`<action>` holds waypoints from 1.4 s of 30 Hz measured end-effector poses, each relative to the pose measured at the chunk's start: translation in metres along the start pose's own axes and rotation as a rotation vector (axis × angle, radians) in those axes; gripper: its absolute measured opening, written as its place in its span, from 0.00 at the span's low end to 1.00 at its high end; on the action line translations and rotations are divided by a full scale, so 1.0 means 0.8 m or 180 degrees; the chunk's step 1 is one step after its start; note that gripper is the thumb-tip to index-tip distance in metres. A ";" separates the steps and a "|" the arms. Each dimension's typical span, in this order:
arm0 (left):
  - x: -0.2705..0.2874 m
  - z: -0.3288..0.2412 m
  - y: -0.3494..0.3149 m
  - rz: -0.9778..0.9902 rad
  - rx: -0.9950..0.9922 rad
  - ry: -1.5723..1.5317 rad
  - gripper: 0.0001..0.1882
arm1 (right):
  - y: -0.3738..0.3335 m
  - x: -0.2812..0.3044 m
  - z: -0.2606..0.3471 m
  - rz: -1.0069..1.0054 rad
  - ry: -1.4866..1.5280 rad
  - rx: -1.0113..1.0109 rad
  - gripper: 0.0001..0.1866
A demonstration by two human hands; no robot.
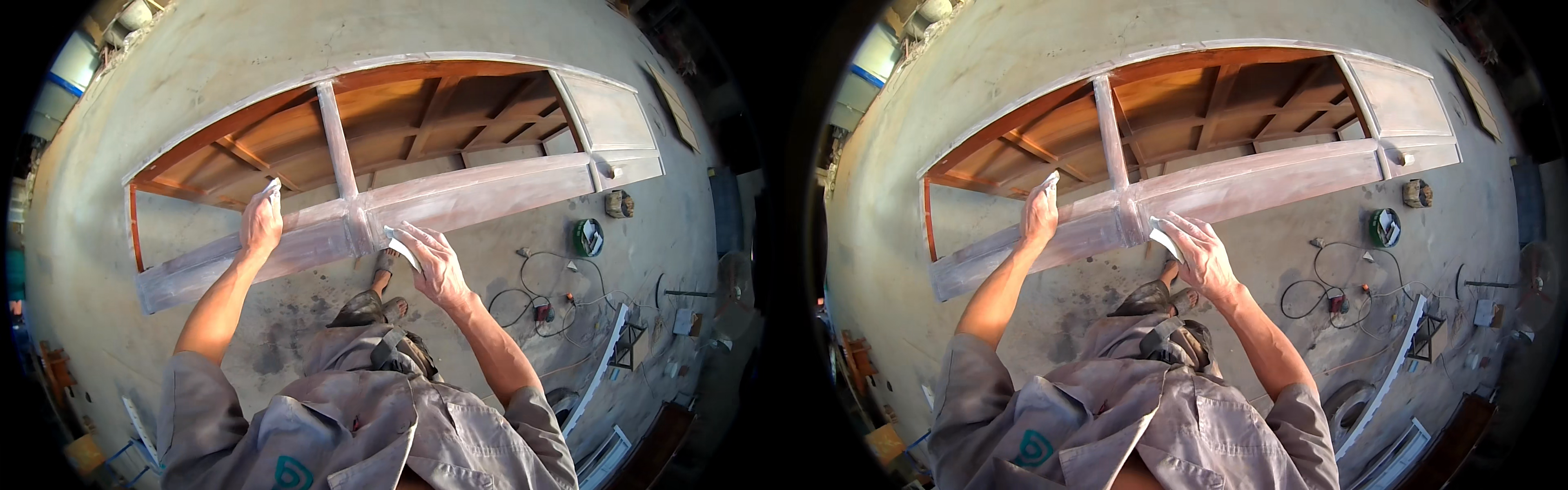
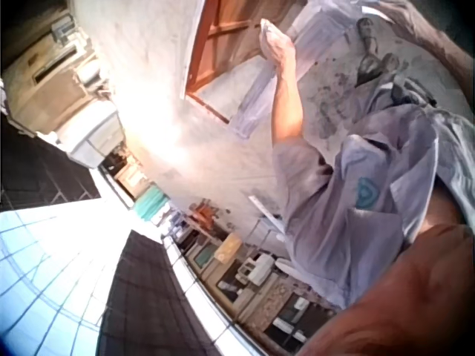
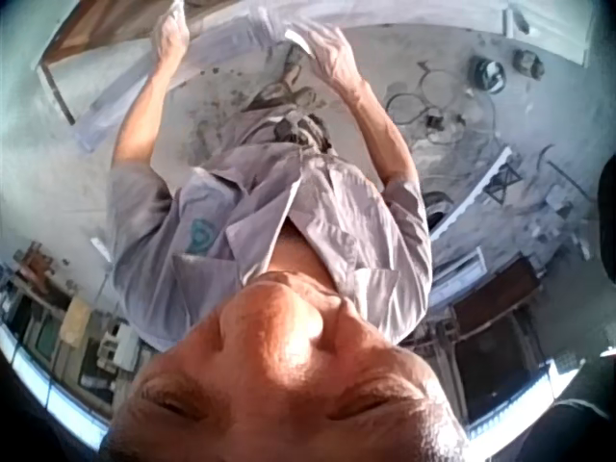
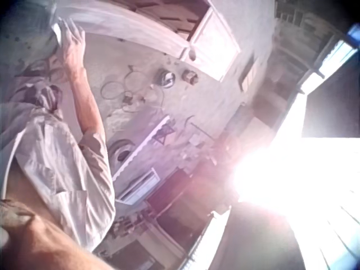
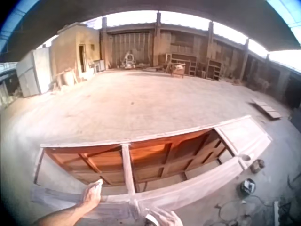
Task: The person wipes the surface of a wooden furniture frame with a cloth, moving along its edges and panels. The person then walks away from the furniture and picks up a small object from the floor.
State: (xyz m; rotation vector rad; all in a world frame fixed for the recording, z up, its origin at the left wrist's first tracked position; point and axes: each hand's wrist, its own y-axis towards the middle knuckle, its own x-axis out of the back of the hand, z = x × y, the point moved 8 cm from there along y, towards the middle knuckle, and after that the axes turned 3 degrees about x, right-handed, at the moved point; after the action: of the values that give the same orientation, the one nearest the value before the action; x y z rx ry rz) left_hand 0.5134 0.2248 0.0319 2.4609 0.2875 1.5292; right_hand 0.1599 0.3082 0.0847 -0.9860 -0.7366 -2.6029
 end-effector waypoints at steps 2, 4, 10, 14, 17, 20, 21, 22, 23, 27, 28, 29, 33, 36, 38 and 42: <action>-0.001 0.003 -0.003 0.0025 0.0194 0.0176 0.18 | 0.016 0.014 -0.014 0.0410 -0.0501 0.0540 0.41; 0.006 0.005 -0.006 -0.0058 0.0306 0.0259 0.17 | 0.026 0.038 -0.033 0.0705 -0.0662 0.0898 0.44; 0.007 -0.002 -0.002 -0.0157 0.0140 0.0081 0.16 | 0.071 -0.017 -0.049 0.1537 -0.0855 0.1612 0.41; 0.012 0.001 -0.010 -0.0376 0.0028 0.0017 0.15 | 0.085 -0.007 -0.067 0.1567 -0.0797 0.1566 0.37; 0.004 0.006 -0.010 -0.0163 0.0106 0.0135 0.16 | 0.087 -0.004 -0.072 0.1663 -0.0895 0.1686 0.38; 0.008 -0.004 -0.006 -0.0103 0.0236 -0.0005 0.15 | 0.095 -0.039 -0.042 0.1670 -0.0760 0.1790 0.39; 0.012 -0.005 -0.002 -0.0194 0.0144 0.0021 0.15 | 0.099 -0.041 -0.041 0.1682 -0.0640 0.1634 0.40; 0.012 -0.004 -0.006 -0.0252 0.0066 0.0046 0.15 | 0.103 -0.030 -0.044 0.1664 -0.0842 0.1735 0.40; 0.013 -0.003 -0.010 -0.0309 -0.0014 0.0070 0.15 | 0.102 -0.019 -0.050 0.1643 -0.1046 0.1831 0.41; 0.011 -0.003 -0.010 -0.0164 0.0175 0.0118 0.16 | 0.079 -0.024 -0.045 0.1371 -0.0678 0.1539 0.43; 0.009 -0.003 -0.009 -0.0138 0.0184 0.0131 0.16 | 0.073 -0.040 -0.029 0.1184 -0.0488 0.1441 0.42; 0.011 -0.001 -0.006 -0.0125 0.0197 0.0153 0.16 | 0.070 -0.053 -0.012 0.1051 -0.0318 0.1234 0.42; 0.005 0.003 -0.011 -0.0034 0.0403 0.0210 0.16 | 0.001 -0.096 0.013 0.0284 -0.0619 0.0262 0.41; 0.006 0.009 -0.007 -0.0071 0.0292 0.0271 0.17 | -0.023 -0.110 0.025 0.0292 -0.0861 0.0002 0.38; 0.002 0.006 -0.010 -0.0043 0.0287 0.0296 0.17 | -0.002 -0.114 0.021 0.0206 -0.0849 -0.0145 0.37; 0.000 0.004 -0.009 0.0055 0.0337 0.0224 0.17 | -0.030 -0.120 0.027 0.0109 -0.0763 -0.0400 0.35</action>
State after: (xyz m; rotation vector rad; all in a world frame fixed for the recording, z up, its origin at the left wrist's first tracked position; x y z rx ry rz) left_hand 0.5159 0.2313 0.0282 2.4987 0.3695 1.6504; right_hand 0.2323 0.3463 0.0251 -1.3532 -0.6083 -2.5553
